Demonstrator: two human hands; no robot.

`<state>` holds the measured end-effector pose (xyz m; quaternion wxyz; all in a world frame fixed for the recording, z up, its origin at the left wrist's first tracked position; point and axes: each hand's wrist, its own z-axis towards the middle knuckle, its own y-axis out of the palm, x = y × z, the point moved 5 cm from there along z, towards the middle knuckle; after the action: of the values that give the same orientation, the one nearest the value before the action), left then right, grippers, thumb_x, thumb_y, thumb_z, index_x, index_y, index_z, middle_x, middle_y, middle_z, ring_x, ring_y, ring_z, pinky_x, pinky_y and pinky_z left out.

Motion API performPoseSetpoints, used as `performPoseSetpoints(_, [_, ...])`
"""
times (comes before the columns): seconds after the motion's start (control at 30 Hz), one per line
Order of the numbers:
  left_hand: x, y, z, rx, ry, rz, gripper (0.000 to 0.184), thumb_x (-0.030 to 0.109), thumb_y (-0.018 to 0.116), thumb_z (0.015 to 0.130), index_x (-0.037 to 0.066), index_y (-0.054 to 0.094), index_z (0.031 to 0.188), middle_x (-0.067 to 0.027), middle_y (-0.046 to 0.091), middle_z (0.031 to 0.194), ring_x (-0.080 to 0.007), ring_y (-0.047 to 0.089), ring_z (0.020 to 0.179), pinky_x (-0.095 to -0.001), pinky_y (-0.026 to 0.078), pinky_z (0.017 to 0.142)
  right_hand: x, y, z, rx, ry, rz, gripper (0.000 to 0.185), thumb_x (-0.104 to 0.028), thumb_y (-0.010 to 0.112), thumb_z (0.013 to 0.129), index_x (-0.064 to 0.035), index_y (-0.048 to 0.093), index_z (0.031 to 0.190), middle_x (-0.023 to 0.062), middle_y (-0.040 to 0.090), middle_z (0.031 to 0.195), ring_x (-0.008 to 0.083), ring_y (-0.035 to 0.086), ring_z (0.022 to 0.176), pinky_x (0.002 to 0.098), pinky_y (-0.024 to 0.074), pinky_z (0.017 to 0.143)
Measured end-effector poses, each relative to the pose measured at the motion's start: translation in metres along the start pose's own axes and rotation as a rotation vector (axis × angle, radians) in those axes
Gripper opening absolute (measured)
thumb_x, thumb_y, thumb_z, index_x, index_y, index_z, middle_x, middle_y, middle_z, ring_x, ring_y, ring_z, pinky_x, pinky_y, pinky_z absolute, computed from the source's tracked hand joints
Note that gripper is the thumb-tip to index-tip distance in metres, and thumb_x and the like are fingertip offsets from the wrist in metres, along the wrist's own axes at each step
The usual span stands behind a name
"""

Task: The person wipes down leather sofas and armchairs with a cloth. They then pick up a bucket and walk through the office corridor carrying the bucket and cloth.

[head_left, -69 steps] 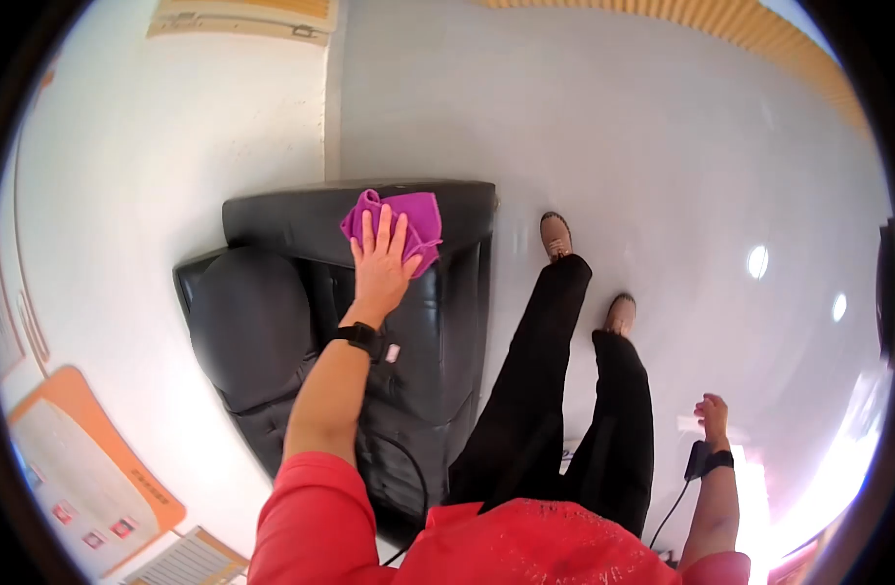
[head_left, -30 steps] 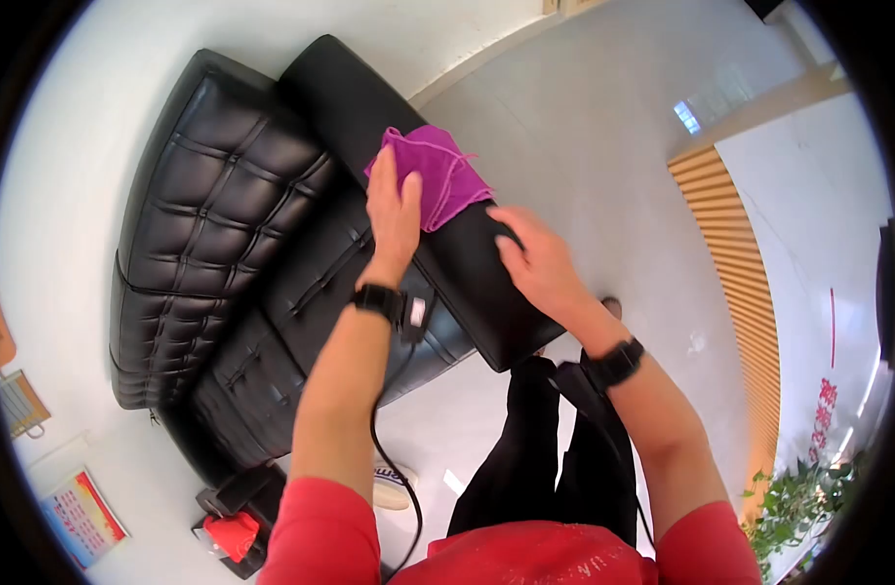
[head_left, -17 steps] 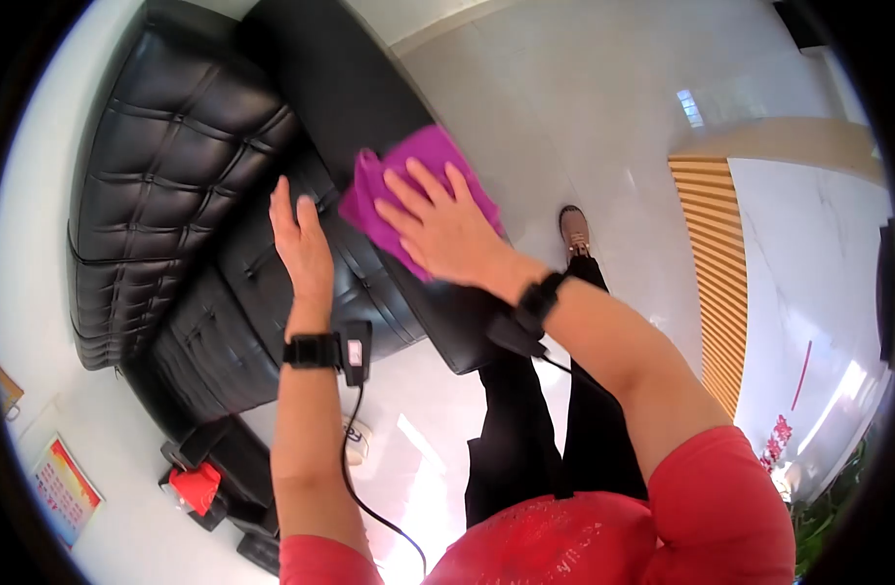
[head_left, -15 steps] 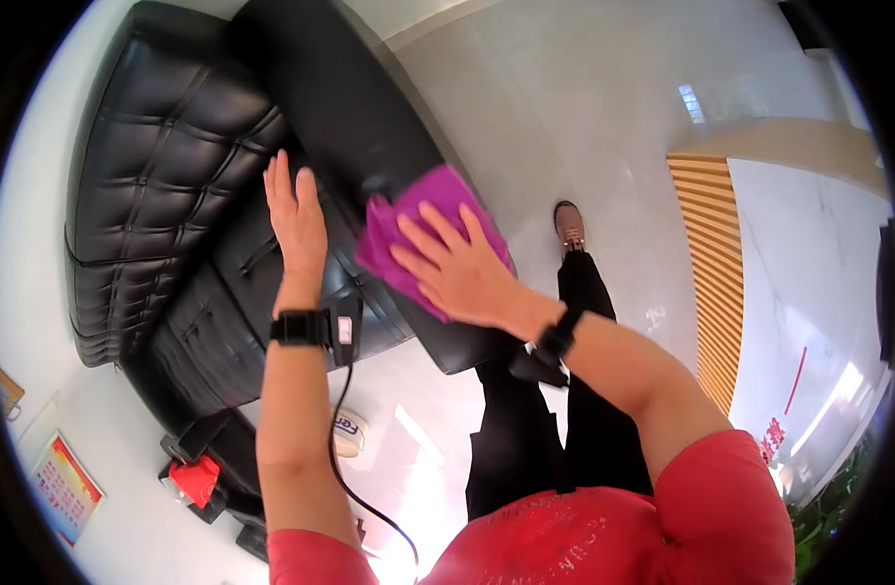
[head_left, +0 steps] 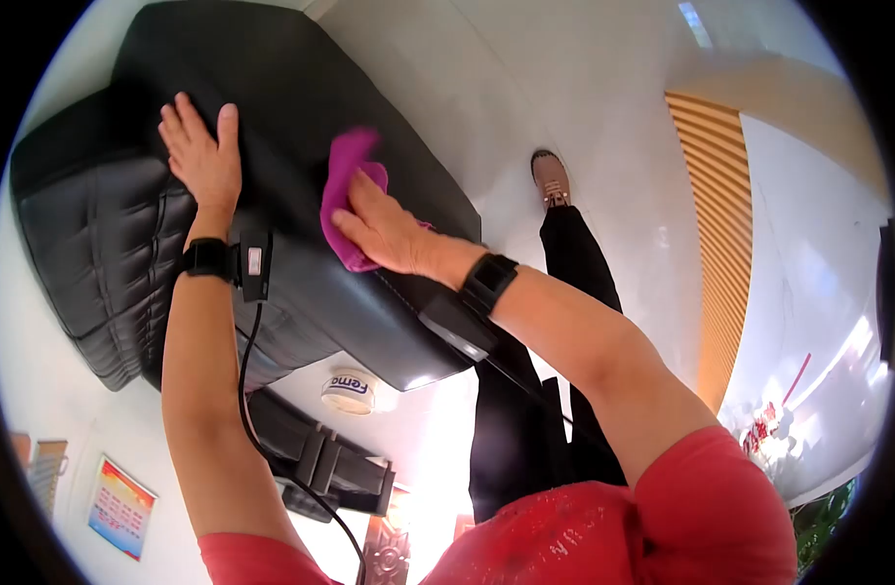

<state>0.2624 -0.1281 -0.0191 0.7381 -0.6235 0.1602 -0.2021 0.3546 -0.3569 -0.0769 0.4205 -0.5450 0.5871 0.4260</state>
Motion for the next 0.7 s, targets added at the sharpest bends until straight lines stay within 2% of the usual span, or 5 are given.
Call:
performPoseSetpoints(0.17, [0.016, -0.008, -0.003, 0.072, 0.041, -0.008, 0.072, 0.056, 0.041, 0.089, 0.007, 0.029, 0.14, -0.0201, 0.025, 0.145, -0.0363, 0.023, 0.134, -0.0442, 0.019, 0.107, 0.049, 0.004, -0.091, 0.123, -0.039, 0.068, 0.051, -0.032, 0.042, 0.091, 0.0081, 0.04, 0.122, 0.0262, 0.036, 0.131, 0.0422, 0.03, 0.124, 0.0461, 0.0237, 0.103])
performPoseSetpoints(0.33, [0.022, -0.012, -0.003, 0.079, 0.09, -0.078, 0.06, 0.038, 0.047, 0.092, 0.002, 0.033, 0.137, -0.0241, 0.029, 0.142, -0.0372, 0.027, 0.131, -0.0406, 0.02, 0.108, 0.078, 0.008, -0.074, -0.038, -0.057, -0.166, 0.03, -0.032, 0.037, 0.093, -0.0188, 0.059, 0.107, 0.0187, 0.049, 0.101, 0.0362, 0.043, 0.1, 0.0534, 0.0288, 0.096])
performPoseSetpoints(0.4, [0.026, -0.014, -0.003, 0.032, 0.093, -0.125, 0.06, 0.038, 0.045, 0.093, 0.0, 0.031, 0.138, -0.0232, 0.026, 0.144, -0.0352, 0.024, 0.133, -0.0397, 0.018, 0.109, 0.05, 0.001, 0.0, -0.138, 0.142, -0.114, 0.05, -0.036, 0.036, 0.095, 0.0045, 0.04, 0.124, 0.0277, 0.032, 0.135, 0.0422, 0.022, 0.131, 0.0528, 0.0163, 0.107])
performPoseSetpoints(0.57, [0.013, -0.014, -0.004, -0.088, 0.12, -0.1, 0.059, 0.034, 0.047, 0.094, 0.006, 0.024, 0.14, -0.0208, 0.02, 0.145, -0.0364, 0.024, 0.132, -0.041, 0.022, 0.108, 0.142, -0.007, 0.079, 0.075, 0.239, -0.048, 0.064, -0.044, 0.033, 0.094, -0.003, 0.02, 0.142, 0.0219, 0.015, 0.148, 0.0355, 0.01, 0.138, 0.0472, 0.0104, 0.111])
performPoseSetpoints(0.7, [0.032, -0.017, -0.009, -0.153, 0.771, 0.166, 0.073, 0.041, 0.064, 0.082, 0.021, 0.02, 0.137, -0.0234, 0.017, 0.145, -0.0413, 0.024, 0.131, -0.0494, 0.03, 0.103, 0.342, 0.025, -0.034, 0.158, 0.153, -0.243, 0.043, -0.026, 0.039, 0.094, -0.0042, 0.038, 0.132, 0.0269, 0.037, 0.133, 0.0426, 0.036, 0.122, 0.0454, 0.0295, 0.103])
